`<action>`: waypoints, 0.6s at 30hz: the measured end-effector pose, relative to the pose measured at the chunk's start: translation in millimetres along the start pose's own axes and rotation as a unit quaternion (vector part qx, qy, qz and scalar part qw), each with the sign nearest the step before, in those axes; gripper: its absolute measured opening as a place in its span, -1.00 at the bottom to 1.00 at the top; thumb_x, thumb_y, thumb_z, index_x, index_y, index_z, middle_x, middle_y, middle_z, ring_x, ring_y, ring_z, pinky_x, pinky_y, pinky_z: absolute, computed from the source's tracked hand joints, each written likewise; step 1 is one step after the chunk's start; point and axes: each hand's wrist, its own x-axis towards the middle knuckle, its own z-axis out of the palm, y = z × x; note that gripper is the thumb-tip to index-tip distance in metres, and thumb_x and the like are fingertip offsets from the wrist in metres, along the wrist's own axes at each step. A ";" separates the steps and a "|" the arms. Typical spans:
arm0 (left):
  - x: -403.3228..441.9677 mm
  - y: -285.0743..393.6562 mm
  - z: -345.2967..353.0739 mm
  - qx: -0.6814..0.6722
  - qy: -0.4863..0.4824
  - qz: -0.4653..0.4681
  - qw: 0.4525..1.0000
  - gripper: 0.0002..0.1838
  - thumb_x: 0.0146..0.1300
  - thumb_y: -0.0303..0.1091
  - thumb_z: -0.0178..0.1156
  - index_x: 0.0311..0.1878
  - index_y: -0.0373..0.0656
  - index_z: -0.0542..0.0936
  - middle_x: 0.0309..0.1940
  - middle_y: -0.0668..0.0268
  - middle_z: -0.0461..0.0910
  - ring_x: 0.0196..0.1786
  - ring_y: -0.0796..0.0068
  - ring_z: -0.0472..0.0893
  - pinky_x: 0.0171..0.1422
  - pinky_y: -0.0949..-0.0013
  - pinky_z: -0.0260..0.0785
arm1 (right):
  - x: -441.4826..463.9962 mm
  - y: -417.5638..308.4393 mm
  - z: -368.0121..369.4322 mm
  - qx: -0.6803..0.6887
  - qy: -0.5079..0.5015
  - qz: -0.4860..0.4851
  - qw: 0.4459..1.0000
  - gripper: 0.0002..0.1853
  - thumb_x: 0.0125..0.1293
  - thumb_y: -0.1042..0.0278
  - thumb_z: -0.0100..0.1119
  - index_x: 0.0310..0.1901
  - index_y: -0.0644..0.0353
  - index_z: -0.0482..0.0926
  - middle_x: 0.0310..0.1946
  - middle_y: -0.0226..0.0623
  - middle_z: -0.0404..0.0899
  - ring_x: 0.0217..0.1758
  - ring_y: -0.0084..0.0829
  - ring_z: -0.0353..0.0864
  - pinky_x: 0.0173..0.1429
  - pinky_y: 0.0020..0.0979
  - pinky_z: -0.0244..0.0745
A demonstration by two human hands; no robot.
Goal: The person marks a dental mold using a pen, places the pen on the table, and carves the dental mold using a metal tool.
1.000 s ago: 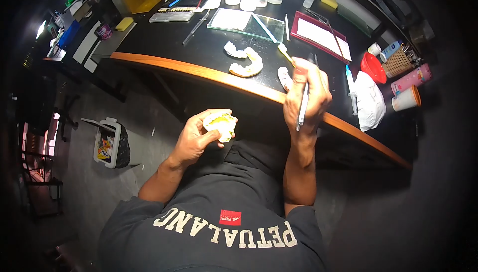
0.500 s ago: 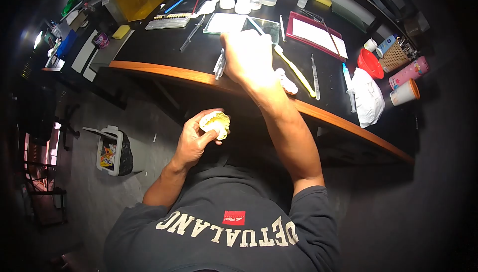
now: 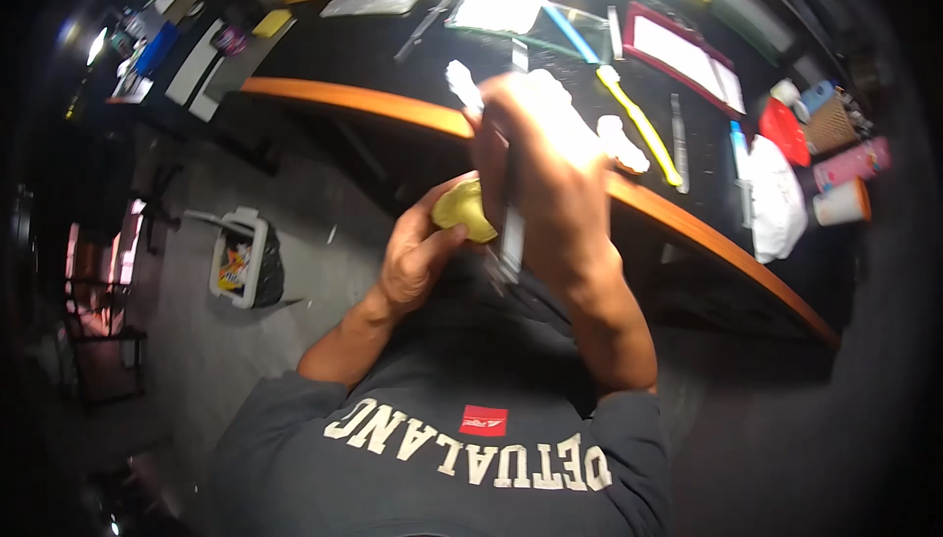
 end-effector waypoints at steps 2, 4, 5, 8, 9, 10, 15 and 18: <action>-3.4 -3.8 1.3 -0.088 -0.014 0.014 0.996 -0.30 0.55 -0.29 0.09 0.63 -0.37 0.16 0.35 0.07 0.51 0.31 0.31 0.57 0.31 0.18 0.60 | -39.7 -6.6 1.3 0.107 0.045 0.038 0.993 -0.82 0.42 0.77 0.20 -0.07 0.29 0.49 -0.28 -0.24 0.60 -0.24 -0.55 0.62 -0.17 -0.46 0.63; -4.1 -2.6 3.7 -0.086 -0.038 0.025 0.995 -0.25 0.61 -0.24 -0.01 0.69 -0.38 -0.01 0.48 0.02 0.37 0.41 0.26 0.51 0.46 0.16 0.49 | -69.7 -15.2 5.2 0.232 0.085 0.115 0.962 -0.76 0.35 0.77 0.31 -0.11 0.28 0.47 -0.26 -0.16 0.68 -0.29 -0.47 0.70 -0.26 -0.43 0.59; -7.2 0.9 8.5 -0.085 -0.030 0.037 0.995 -0.24 0.61 -0.25 -0.02 0.70 -0.38 -0.04 0.49 0.01 0.35 0.43 0.24 0.49 0.52 0.14 0.42 | -82.3 -25.3 2.4 0.321 0.082 0.223 0.917 -0.75 0.39 0.80 0.25 -0.08 0.28 0.42 -0.20 -0.14 0.67 -0.22 -0.46 0.74 -0.18 -0.45 0.65; -8.6 -2.2 16.1 -0.024 -0.036 0.089 0.995 -0.24 0.64 -0.26 -0.02 0.71 -0.37 -0.06 0.52 0.00 0.31 0.51 0.19 0.41 0.63 0.12 0.25 | -103.0 -31.5 8.1 0.456 0.142 0.328 0.815 -0.78 0.48 0.72 0.17 -0.02 0.29 0.34 -0.07 0.01 0.64 -0.11 -0.31 0.80 -0.02 -0.32 0.76; -7.8 -6.3 11.1 0.047 -0.046 0.115 0.991 -0.24 0.64 -0.26 0.03 0.70 -0.38 -0.03 0.51 0.00 0.33 0.54 0.18 0.38 0.62 0.14 0.24 | -109.1 -28.0 9.6 0.490 0.153 0.337 0.789 -0.79 0.50 0.67 0.17 -0.01 0.27 0.33 -0.07 0.03 0.66 -0.10 -0.27 0.81 -0.01 -0.28 0.77; -5.9 -3.8 9.8 0.112 -0.059 0.147 0.981 -0.24 0.61 -0.32 0.11 0.69 -0.39 0.02 0.51 0.01 0.31 0.56 0.17 0.35 0.63 0.14 0.23 | -111.7 -26.7 11.0 0.522 0.171 0.346 0.760 -0.78 0.49 0.64 0.22 -0.02 0.24 0.36 -0.09 -0.01 0.69 -0.11 -0.35 0.78 0.00 -0.34 0.73; -5.6 0.5 23.0 0.159 -0.042 0.216 0.962 -0.23 0.38 -0.62 0.33 0.60 -0.35 0.24 0.52 0.03 0.22 0.56 0.14 0.36 0.56 0.17 0.44 | -118.9 -25.3 12.3 0.624 0.217 0.388 0.643 -0.80 0.50 0.65 0.21 -0.04 0.16 0.41 -0.10 -0.10 0.73 -0.10 -0.50 0.65 0.03 -0.41 0.56; -6.6 0.6 20.3 0.178 -0.036 0.223 0.958 -0.21 0.27 -0.64 0.42 0.56 -0.30 0.33 0.51 0.05 0.26 0.58 0.06 0.34 0.56 0.05 0.44 | -121.7 -28.0 12.1 0.635 0.209 0.397 0.629 -0.79 0.50 0.65 0.22 -0.04 0.15 0.41 -0.11 -0.12 0.72 -0.09 -0.50 0.65 0.05 -0.41 0.56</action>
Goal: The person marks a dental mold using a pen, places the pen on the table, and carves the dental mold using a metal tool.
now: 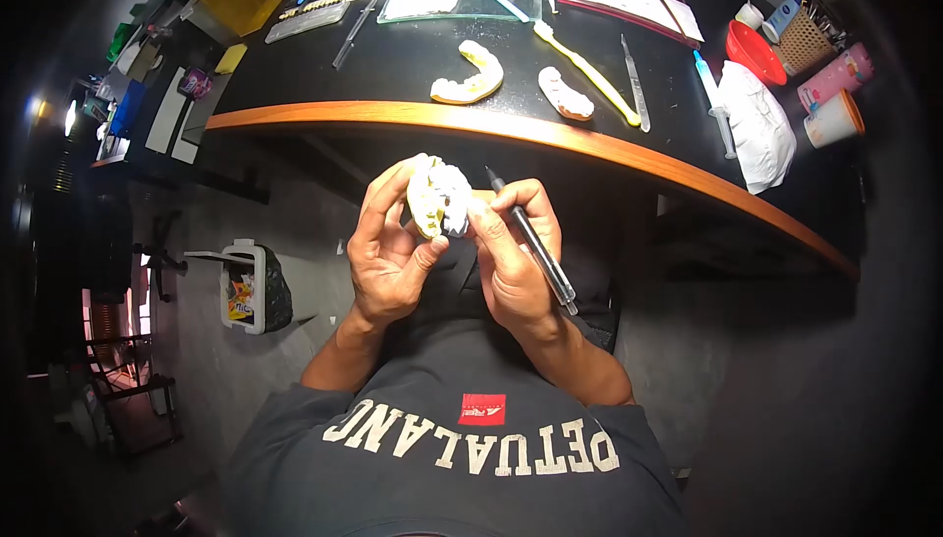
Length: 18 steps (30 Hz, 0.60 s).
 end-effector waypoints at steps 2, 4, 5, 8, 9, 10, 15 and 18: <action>0.6 -1.4 -1.4 0.011 -0.003 0.005 1.000 -0.21 0.25 -0.63 0.45 0.54 -0.27 0.37 0.50 0.04 0.28 0.57 0.07 0.35 0.54 0.05 0.47 | -2.0 1.3 -4.2 0.006 -0.010 0.001 1.000 -0.79 0.50 0.65 0.23 -0.04 0.15 0.42 -0.12 -0.12 0.72 -0.09 -0.50 0.66 0.05 -0.41 0.56; 2.1 -2.6 -1.7 0.001 -0.001 0.012 1.000 -0.19 0.17 -0.68 0.49 0.52 -0.24 0.42 0.48 0.04 0.29 0.53 0.10 0.41 0.48 0.12 0.56 | -2.6 0.9 -9.1 0.015 -0.028 -0.001 1.000 -0.80 0.49 0.65 0.24 -0.05 0.16 0.42 -0.13 -0.13 0.72 -0.09 -0.50 0.67 0.05 -0.41 0.58; 2.7 -3.2 -2.0 -0.004 0.001 0.016 1.000 -0.17 0.14 -0.70 0.51 0.51 -0.23 0.45 0.46 0.04 0.29 0.51 0.11 0.43 0.44 0.15 0.60 | -2.6 1.1 -9.4 0.011 -0.028 -0.003 1.000 -0.80 0.49 0.65 0.24 -0.05 0.16 0.43 -0.13 -0.13 0.73 -0.10 -0.51 0.67 0.05 -0.42 0.58; 2.8 -6.6 -5.1 -0.023 -0.002 0.012 1.000 -0.17 0.09 -0.71 0.54 0.48 -0.24 0.48 0.45 0.04 0.31 0.49 0.12 0.45 0.43 0.14 0.62 | -2.8 1.9 -9.7 -0.006 -0.034 -0.010 0.999 -0.80 0.49 0.66 0.23 -0.05 0.16 0.43 -0.13 -0.13 0.71 -0.09 -0.49 0.67 0.05 -0.42 0.59; 2.7 -6.9 -5.5 -0.025 -0.001 0.011 1.000 -0.17 0.09 -0.71 0.54 0.48 -0.24 0.48 0.45 0.04 0.32 0.49 0.12 0.46 0.42 0.15 0.62 | -3.1 2.6 -11.1 -0.013 -0.038 -0.012 0.999 -0.80 0.50 0.67 0.20 -0.05 0.16 0.42 -0.12 -0.13 0.69 -0.06 -0.46 0.67 0.06 -0.42 0.59; 2.6 -7.2 -5.9 -0.027 0.000 0.009 1.000 -0.16 0.08 -0.71 0.55 0.48 -0.24 0.48 0.44 0.04 0.32 0.49 0.13 0.46 0.42 0.15 0.63 | -3.1 3.2 -11.8 -0.019 -0.043 -0.014 0.999 -0.80 0.50 0.67 0.18 -0.04 0.15 0.41 -0.11 -0.13 0.67 -0.03 -0.43 0.67 0.07 -0.41 0.59; 3.4 -9.2 -8.3 -0.030 -0.002 0.015 0.999 -0.15 0.05 -0.73 0.55 0.47 -0.25 0.49 0.44 0.03 0.33 0.48 0.13 0.46 0.39 0.16 0.65 | -2.5 3.4 -6.6 -0.009 -0.022 -0.016 1.000 -0.81 0.48 0.66 0.26 -0.06 0.17 0.46 -0.14 -0.12 0.76 -0.14 -0.51 0.70 0.03 -0.43 0.62; 3.8 -8.4 -9.1 -0.029 -0.005 0.018 0.999 -0.15 0.04 -0.74 0.55 0.47 -0.26 0.49 0.43 0.03 0.33 0.47 0.15 0.47 0.38 0.17 0.66 | -2.6 3.0 -7.9 -0.008 -0.022 -0.010 1.000 -0.81 0.48 0.66 0.26 -0.06 0.17 0.46 -0.13 -0.11 0.76 -0.13 -0.50 0.72 0.03 -0.43 0.64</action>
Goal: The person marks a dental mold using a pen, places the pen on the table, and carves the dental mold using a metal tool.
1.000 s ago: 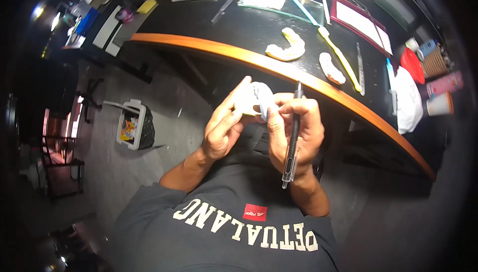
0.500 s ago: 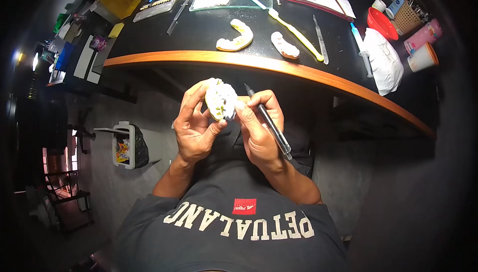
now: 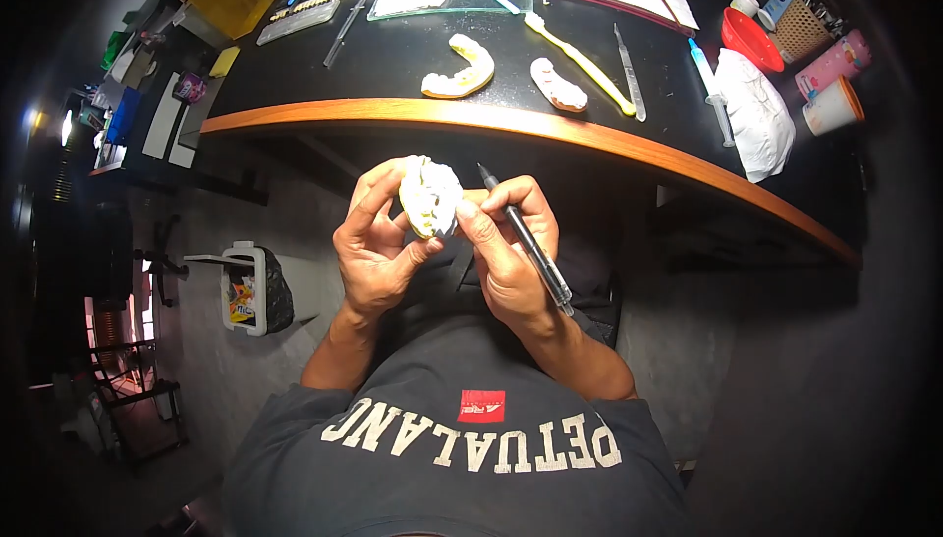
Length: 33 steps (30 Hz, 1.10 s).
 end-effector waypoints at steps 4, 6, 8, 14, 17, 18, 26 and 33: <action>1.1 1.9 -2.1 0.003 -0.009 -0.001 1.000 -0.15 0.04 -0.75 0.55 0.47 -0.28 0.49 0.43 0.03 0.33 0.43 0.17 0.51 0.36 0.22 0.66 | 1.4 -2.8 1.5 0.001 -0.019 -0.002 1.000 -0.82 0.49 0.65 0.26 -0.06 0.18 0.46 -0.13 -0.10 0.77 -0.12 -0.49 0.74 0.02 -0.42 0.65; 0.9 2.6 -3.3 0.006 -0.011 -0.009 1.000 -0.15 0.05 -0.74 0.55 0.48 -0.29 0.49 0.43 0.03 0.34 0.41 0.19 0.53 0.35 0.25 0.67 | 1.4 -4.8 1.4 -0.010 -0.031 0.009 0.999 -0.81 0.50 0.66 0.21 -0.05 0.16 0.43 -0.14 -0.12 0.71 -0.11 -0.47 0.71 -0.01 -0.44 0.62; 1.3 3.8 -3.8 0.014 -0.009 -0.018 1.000 -0.15 0.05 -0.72 0.55 0.48 -0.30 0.48 0.42 0.03 0.35 0.39 0.21 0.54 0.34 0.27 0.67 | 1.0 -5.0 -0.1 -0.011 -0.037 0.016 0.999 -0.81 0.50 0.66 0.20 -0.05 0.17 0.43 -0.14 -0.12 0.71 -0.11 -0.47 0.70 -0.02 -0.43 0.63; 3.4 8.1 -6.6 0.071 -0.030 -0.015 0.997 -0.18 0.16 -0.57 0.55 0.51 -0.31 0.45 0.40 0.02 0.37 0.37 0.24 0.55 0.36 0.27 0.64 | 2.6 -4.0 -1.6 -0.007 -0.023 0.034 0.999 -0.82 0.49 0.65 0.25 -0.06 0.18 0.45 -0.17 -0.14 0.74 -0.18 -0.50 0.70 -0.04 -0.42 0.65; 2.3 7.4 -8.0 0.087 -0.038 -0.017 0.995 -0.20 0.22 -0.49 0.53 0.53 -0.30 0.43 0.39 0.03 0.37 0.35 0.25 0.56 0.41 0.25 0.60 | 2.0 -5.2 -1.1 -0.009 -0.022 0.047 0.999 -0.82 0.50 0.64 0.25 -0.07 0.17 0.45 -0.19 -0.17 0.73 -0.21 -0.51 0.69 -0.06 -0.46 0.63; 2.0 7.0 -8.0 0.088 -0.039 -0.019 0.995 -0.20 0.24 -0.47 0.53 0.54 -0.30 0.42 0.38 0.04 0.36 0.35 0.26 0.56 0.42 0.25 0.58 | 2.2 -4.7 -2.3 -0.012 -0.028 0.048 0.998 -0.82 0.50 0.64 0.25 -0.07 0.16 0.45 -0.19 -0.17 0.72 -0.21 -0.51 0.68 -0.05 -0.47 0.63; 1.3 3.9 -8.3 0.033 -0.042 -0.026 0.998 -0.20 0.25 -0.41 0.53 0.53 -0.32 0.42 0.37 0.06 0.35 0.35 0.28 0.55 0.44 0.24 0.57 | 1.5 -5.7 -2.6 -0.033 -0.039 0.043 0.998 -0.81 0.50 0.65 0.24 -0.06 0.15 0.45 -0.17 -0.17 0.71 -0.19 -0.50 0.69 -0.04 -0.48 0.63; 1.0 7.1 -8.6 0.081 -0.037 -0.022 0.996 -0.20 0.25 -0.30 0.55 0.51 -0.34 0.46 0.33 0.03 0.42 0.30 0.22 0.61 0.36 0.25 0.58 | 0.6 -4.9 -1.7 -0.036 -0.047 0.027 0.998 -0.81 0.50 0.65 0.24 -0.06 0.16 0.44 -0.17 -0.14 0.72 -0.19 -0.48 0.70 -0.04 -0.44 0.65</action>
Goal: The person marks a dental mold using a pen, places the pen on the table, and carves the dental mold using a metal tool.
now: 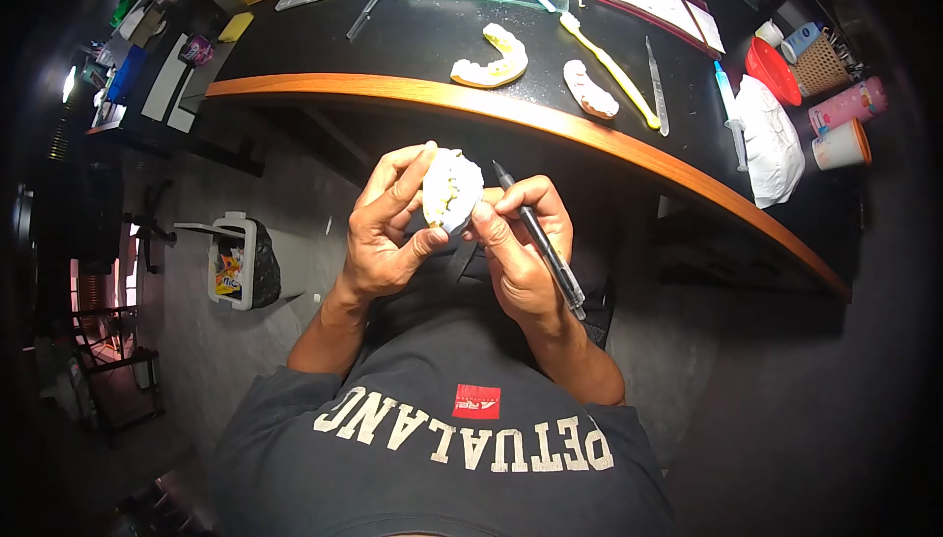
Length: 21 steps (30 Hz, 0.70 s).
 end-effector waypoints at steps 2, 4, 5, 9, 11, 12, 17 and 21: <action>0.0 -1.6 -1.4 0.053 0.000 0.019 0.998 -0.19 0.24 -0.23 0.56 0.50 -0.35 0.47 0.32 -0.03 0.46 0.27 0.16 0.64 0.32 0.22 0.58 | -0.6 1.4 -1.0 -0.002 -0.005 -0.009 1.000 -0.80 0.49 0.65 0.25 -0.06 0.17 0.44 -0.17 -0.14 0.72 -0.18 -0.47 0.71 -0.04 -0.43 0.66; 1.9 -0.1 -1.6 0.098 0.000 0.047 0.994 -0.19 0.24 -0.18 0.55 0.48 -0.36 0.49 0.30 -0.09 0.50 0.24 0.10 0.67 0.29 0.19 0.58 | -1.3 3.0 -1.3 -0.008 -0.010 -0.018 1.000 -0.79 0.48 0.66 0.26 -0.06 0.17 0.44 -0.18 -0.15 0.72 -0.17 -0.48 0.71 -0.02 -0.43 0.66; 3.9 2.7 -1.6 0.117 0.001 0.065 0.991 -0.19 0.24 -0.17 0.55 0.46 -0.37 0.50 0.29 -0.12 0.53 0.22 0.08 0.68 0.28 0.18 0.57 | -2.6 3.8 0.1 -0.015 -0.007 -0.018 1.000 -0.79 0.47 0.67 0.27 -0.06 0.17 0.44 -0.19 -0.16 0.71 -0.16 -0.49 0.71 -0.01 -0.43 0.66; 3.4 4.1 6.7 0.131 0.034 0.062 0.989 -0.24 0.23 -0.18 0.55 0.39 -0.42 0.54 0.23 -0.18 0.62 0.17 0.04 0.72 0.29 0.19 0.57 | -7.9 15.5 -2.7 -0.054 0.008 -0.048 0.997 -0.74 0.40 0.71 0.33 -0.09 0.19 0.45 -0.13 -0.13 0.72 -0.13 -0.54 0.73 -0.01 -0.46 0.68; 3.6 4.1 6.7 0.153 0.031 0.066 0.985 -0.32 0.28 -0.25 0.48 0.38 -0.43 0.53 0.20 -0.16 0.65 0.18 0.00 0.73 0.29 0.17 0.57 | -9.0 17.3 -3.9 -0.080 -0.002 -0.058 0.995 -0.73 0.39 0.71 0.34 -0.07 0.22 0.43 -0.05 -0.02 0.73 -0.09 -0.52 0.75 0.01 -0.45 0.72; 4.3 5.0 6.4 0.156 0.028 0.070 0.985 -0.34 0.29 -0.27 0.46 0.38 -0.43 0.53 0.21 -0.16 0.64 0.19 -0.01 0.72 0.30 0.17 0.57 | -9.6 16.7 -2.7 -0.086 -0.001 -0.059 0.995 -0.72 0.38 0.71 0.34 -0.07 0.23 0.43 -0.04 0.00 0.73 -0.08 -0.51 0.76 0.02 -0.44 0.73; 4.8 1.9 4.5 0.149 0.004 0.083 0.985 -0.41 0.37 -0.30 0.37 0.37 -0.42 0.52 0.27 -0.17 0.61 0.23 -0.04 0.70 0.31 0.15 0.56 | -9.6 9.3 3.6 -0.073 0.001 -0.057 0.996 -0.70 0.37 0.70 0.36 -0.05 0.26 0.41 -0.05 0.04 0.72 -0.07 -0.45 0.78 0.05 -0.40 0.75; 3.8 -1.0 5.2 0.140 -0.010 0.076 0.987 -0.41 0.39 -0.28 0.34 0.38 -0.42 0.50 0.30 -0.17 0.58 0.24 -0.06 0.69 0.33 0.14 0.55 | -8.0 4.9 9.3 -0.053 0.036 -0.035 0.997 -0.71 0.37 0.71 0.35 -0.05 0.26 0.41 -0.04 0.05 0.73 -0.08 -0.42 0.79 0.07 -0.38 0.75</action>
